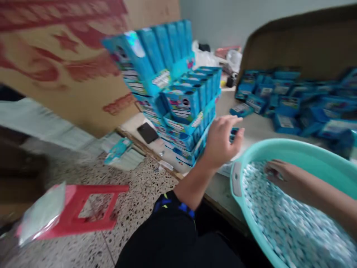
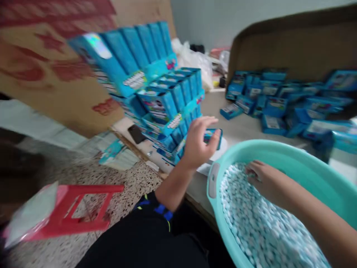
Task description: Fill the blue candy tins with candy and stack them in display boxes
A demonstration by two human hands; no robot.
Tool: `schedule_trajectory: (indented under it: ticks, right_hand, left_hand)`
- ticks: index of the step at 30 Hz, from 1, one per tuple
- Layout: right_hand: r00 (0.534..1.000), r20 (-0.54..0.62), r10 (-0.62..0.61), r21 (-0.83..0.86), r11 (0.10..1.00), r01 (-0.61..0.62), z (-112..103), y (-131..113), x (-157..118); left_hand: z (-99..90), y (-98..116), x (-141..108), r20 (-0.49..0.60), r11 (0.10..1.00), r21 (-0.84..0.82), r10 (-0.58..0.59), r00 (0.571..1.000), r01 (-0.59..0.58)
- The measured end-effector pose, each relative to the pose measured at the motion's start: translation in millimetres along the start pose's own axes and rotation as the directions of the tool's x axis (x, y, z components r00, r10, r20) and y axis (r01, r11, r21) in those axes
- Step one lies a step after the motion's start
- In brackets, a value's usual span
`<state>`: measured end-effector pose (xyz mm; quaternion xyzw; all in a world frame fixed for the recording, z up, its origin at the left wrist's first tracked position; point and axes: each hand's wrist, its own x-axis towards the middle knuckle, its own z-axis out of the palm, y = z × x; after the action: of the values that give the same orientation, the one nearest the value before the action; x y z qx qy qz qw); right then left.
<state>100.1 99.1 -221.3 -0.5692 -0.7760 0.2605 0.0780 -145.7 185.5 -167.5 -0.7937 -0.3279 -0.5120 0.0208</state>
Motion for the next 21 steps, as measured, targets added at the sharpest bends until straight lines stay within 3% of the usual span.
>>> schedule_trajectory:
  ticks: [5,8,11,16,21]
  right_hand:
    - [0.987,-0.136,-0.083,-0.033,0.996,0.079,38.4,36.0,15.4]
    - [0.991,-0.106,-0.086,-0.083,0.994,0.077,46.5,41.1,14.7]
    - [0.994,-0.074,-0.079,-0.123,0.990,0.069,43.7,39.3,13.0]
    - [0.999,-0.037,-0.040,-0.135,0.990,0.035,39.8,40.2,17.9]
    - [1.000,0.012,0.014,-0.096,0.995,-0.013,38.5,38.4,23.1]
  left_hand:
    - [18.6,-9.6,-10.7,0.210,0.975,0.189,-0.156,0.965,0.117]
    - [28.3,-13.4,-17.1,0.294,0.937,0.300,-0.268,0.917,0.177]
    - [32.5,-15.2,-18.9,0.342,0.918,0.351,-0.307,0.888,0.183]
    - [25.4,-17.2,-18.5,0.347,0.944,0.305,-0.230,0.909,0.122]
    - [-13.8,0.6,-26.2,0.134,0.967,0.250,0.016,0.991,-0.049]
